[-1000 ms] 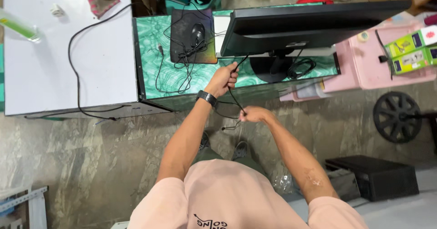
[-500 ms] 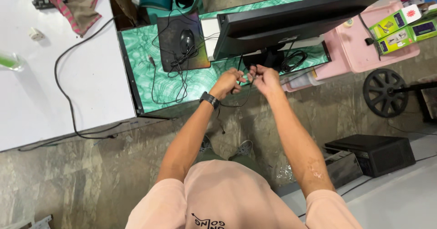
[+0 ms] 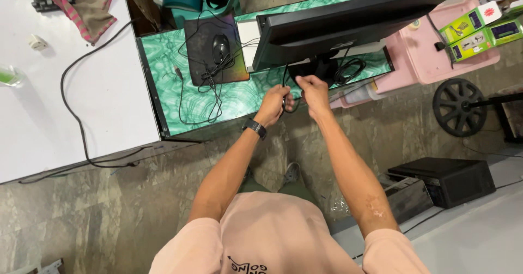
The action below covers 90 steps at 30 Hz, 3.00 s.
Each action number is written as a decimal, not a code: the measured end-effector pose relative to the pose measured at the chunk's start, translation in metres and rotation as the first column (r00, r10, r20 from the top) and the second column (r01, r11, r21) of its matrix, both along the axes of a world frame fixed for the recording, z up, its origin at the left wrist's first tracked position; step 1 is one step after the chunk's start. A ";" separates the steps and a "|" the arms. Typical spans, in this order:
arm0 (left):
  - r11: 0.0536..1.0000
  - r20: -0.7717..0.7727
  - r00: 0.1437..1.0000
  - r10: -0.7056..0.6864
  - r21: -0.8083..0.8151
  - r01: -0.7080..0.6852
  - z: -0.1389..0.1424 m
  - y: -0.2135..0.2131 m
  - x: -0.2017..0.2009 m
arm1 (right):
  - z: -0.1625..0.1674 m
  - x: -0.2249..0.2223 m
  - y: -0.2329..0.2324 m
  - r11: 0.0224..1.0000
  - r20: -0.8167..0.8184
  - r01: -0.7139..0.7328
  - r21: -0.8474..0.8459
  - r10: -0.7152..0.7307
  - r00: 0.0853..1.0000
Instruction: The person handles coiled blue cables and power strips on a work table, carries a red drawstring bag, opens a cardboard LED monitor box and removes packaging, then routes and connects cables to the back of a desktop monitor on a desk, arranging the cords behind the display.
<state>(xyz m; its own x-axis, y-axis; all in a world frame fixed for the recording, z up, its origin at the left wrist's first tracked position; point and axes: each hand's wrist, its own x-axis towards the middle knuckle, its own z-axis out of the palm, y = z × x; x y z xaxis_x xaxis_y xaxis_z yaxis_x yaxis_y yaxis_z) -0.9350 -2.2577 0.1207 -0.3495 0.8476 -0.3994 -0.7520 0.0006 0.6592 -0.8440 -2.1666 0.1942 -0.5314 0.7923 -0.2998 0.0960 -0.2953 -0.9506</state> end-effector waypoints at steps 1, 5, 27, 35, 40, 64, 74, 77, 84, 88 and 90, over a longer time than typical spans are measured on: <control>0.998 0.109 0.993 0.050 0.025 -0.053 0.001 0.003 0.001 | -0.005 0.008 0.000 1.000 -0.054 0.000 -0.031 -0.002 0.999; 0.978 0.420 0.889 0.183 0.018 -0.210 0.012 0.017 0.002 | -0.024 0.039 -0.003 0.942 -0.318 -0.143 -0.305 0.041 0.947; 0.963 0.092 0.960 0.263 -0.093 -0.254 0.038 0.027 0.039 | -0.034 0.099 0.059 0.605 0.365 -0.714 -0.352 0.791 0.491; 0.769 -0.825 0.518 0.225 -0.176 -0.615 0.019 0.050 0.070 | 0.006 0.052 0.110 0.497 -0.169 -0.280 -0.821 0.257 0.951; 0.832 -0.561 0.785 0.263 -0.280 -0.479 0.025 0.066 0.085 | 0.034 0.033 0.111 0.539 -0.366 -0.423 -0.728 0.217 0.905; 0.772 0.382 0.772 0.507 0.196 -0.605 -0.009 0.061 0.077 | -0.008 0.094 0.094 0.210 -0.186 -0.903 -0.376 0.937 0.296; 0.889 0.325 0.887 0.329 0.211 -0.407 -0.002 0.031 0.044 | -0.036 0.123 0.100 0.182 0.060 -0.843 -0.506 0.983 0.176; 0.936 0.246 0.929 0.276 0.151 -0.318 -0.001 0.030 0.047 | -0.028 0.122 0.097 0.400 0.343 -0.687 -0.607 0.911 0.228; 0.981 -0.122 0.986 0.114 -0.143 -0.131 -0.012 0.044 0.060 | -0.013 0.092 0.119 0.585 0.007 -0.361 -0.726 0.531 0.847; 0.979 -0.182 0.975 0.130 -0.133 -0.155 -0.014 0.055 0.073 | 0.004 0.075 0.120 0.750 -0.181 -0.452 -0.483 0.420 0.889; 0.947 -0.194 0.965 0.175 -0.234 -0.219 -0.012 0.062 0.079 | 0.014 0.065 0.112 0.793 -0.198 -0.448 -0.414 0.402 0.894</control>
